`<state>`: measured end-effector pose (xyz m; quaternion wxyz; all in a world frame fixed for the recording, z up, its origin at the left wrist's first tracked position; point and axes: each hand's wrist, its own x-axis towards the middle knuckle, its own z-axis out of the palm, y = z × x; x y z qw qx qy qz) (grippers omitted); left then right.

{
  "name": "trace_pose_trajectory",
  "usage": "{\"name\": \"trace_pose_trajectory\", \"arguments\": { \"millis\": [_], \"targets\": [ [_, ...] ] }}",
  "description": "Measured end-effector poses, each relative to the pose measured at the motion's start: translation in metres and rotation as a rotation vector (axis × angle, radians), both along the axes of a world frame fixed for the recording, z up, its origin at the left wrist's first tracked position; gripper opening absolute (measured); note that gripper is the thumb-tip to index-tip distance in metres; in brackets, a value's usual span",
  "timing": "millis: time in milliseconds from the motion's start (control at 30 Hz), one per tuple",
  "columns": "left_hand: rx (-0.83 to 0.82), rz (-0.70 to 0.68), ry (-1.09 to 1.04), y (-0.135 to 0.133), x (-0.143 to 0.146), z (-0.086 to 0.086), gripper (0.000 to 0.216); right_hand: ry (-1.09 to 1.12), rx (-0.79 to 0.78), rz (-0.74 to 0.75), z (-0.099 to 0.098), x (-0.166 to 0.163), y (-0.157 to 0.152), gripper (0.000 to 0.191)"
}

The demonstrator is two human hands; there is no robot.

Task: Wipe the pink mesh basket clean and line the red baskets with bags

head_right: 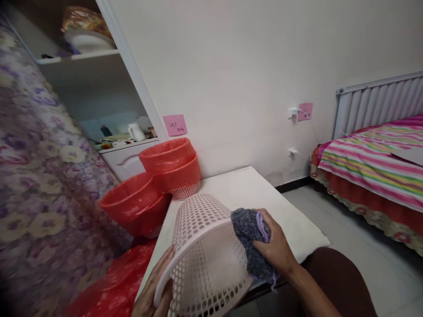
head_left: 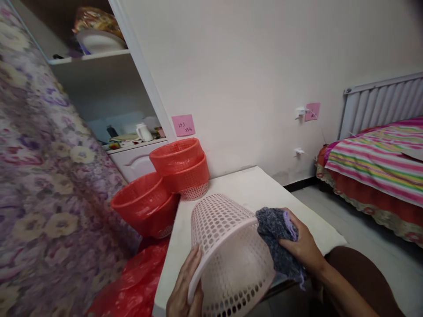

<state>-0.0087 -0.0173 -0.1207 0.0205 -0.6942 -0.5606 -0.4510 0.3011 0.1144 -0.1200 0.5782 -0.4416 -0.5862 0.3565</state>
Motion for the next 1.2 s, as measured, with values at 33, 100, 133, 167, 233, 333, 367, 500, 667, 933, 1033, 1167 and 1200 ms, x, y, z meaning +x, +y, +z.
{"name": "trace_pose_trajectory", "arguments": {
  "millis": [33, 100, 133, 167, 233, 333, 367, 500, 667, 933, 1033, 1167, 1200],
  "targets": [
    [-0.002, -0.006, 0.009, 0.001, 0.001, 0.000, 0.057, 0.033, -0.036, -0.007, -0.004, 0.000, 0.000, 0.064],
    [0.011, -0.005, 0.004, 0.003, 0.003, -0.002, 0.058, 0.170, -0.122, -0.034, -0.021, -0.001, -0.002, 0.063],
    [0.021, -0.006, -0.007, 0.004, 0.005, -0.003, 0.058, 0.252, -0.166, -0.030, -0.032, -0.002, -0.003, 0.062],
    [0.028, -0.009, -0.021, 0.004, 0.007, -0.003, 0.057, 0.337, -0.215, -0.015, -0.044, -0.004, -0.006, 0.061],
    [0.016, -0.013, -0.046, 0.004, 0.009, -0.005, 0.055, 0.525, -0.348, 0.007, -0.070, -0.008, -0.015, 0.056],
    [0.001, 0.019, -0.082, 0.003, 0.008, -0.008, 0.052, 0.774, -0.560, 0.068, -0.096, -0.017, -0.030, 0.048],
    [-0.005, 0.039, -0.107, 0.002, 0.007, -0.010, 0.050, 0.815, -0.596, 0.087, -0.099, -0.019, -0.032, 0.046],
    [-0.072, 0.140, -0.273, -0.003, 0.002, -0.015, 0.046, 0.735, -0.464, 0.071, -0.072, -0.015, -0.018, 0.049],
    [-0.064, 0.108, -0.259, 0.000, 0.007, -0.010, 0.046, 0.229, -0.103, -0.012, -0.010, 0.001, 0.011, 0.063],
    [-0.016, 0.039, -0.175, 0.015, 0.006, -0.007, 0.051, 0.049, -0.037, -0.054, -0.008, -0.010, 0.003, 0.063],
    [-0.010, 0.020, -0.208, 0.015, 0.008, -0.008, 0.048, 0.244, -0.163, -0.144, -0.043, -0.011, -0.003, 0.062],
    [-0.021, 0.034, -0.300, 0.012, 0.010, -0.012, 0.046, 0.692, -0.453, -0.067, -0.092, -0.024, -0.028, 0.058],
    [-0.029, 0.053, -0.326, 0.011, 0.010, -0.013, 0.046, 0.787, -0.524, -0.035, -0.100, -0.029, -0.035, 0.058]
  ]
}}
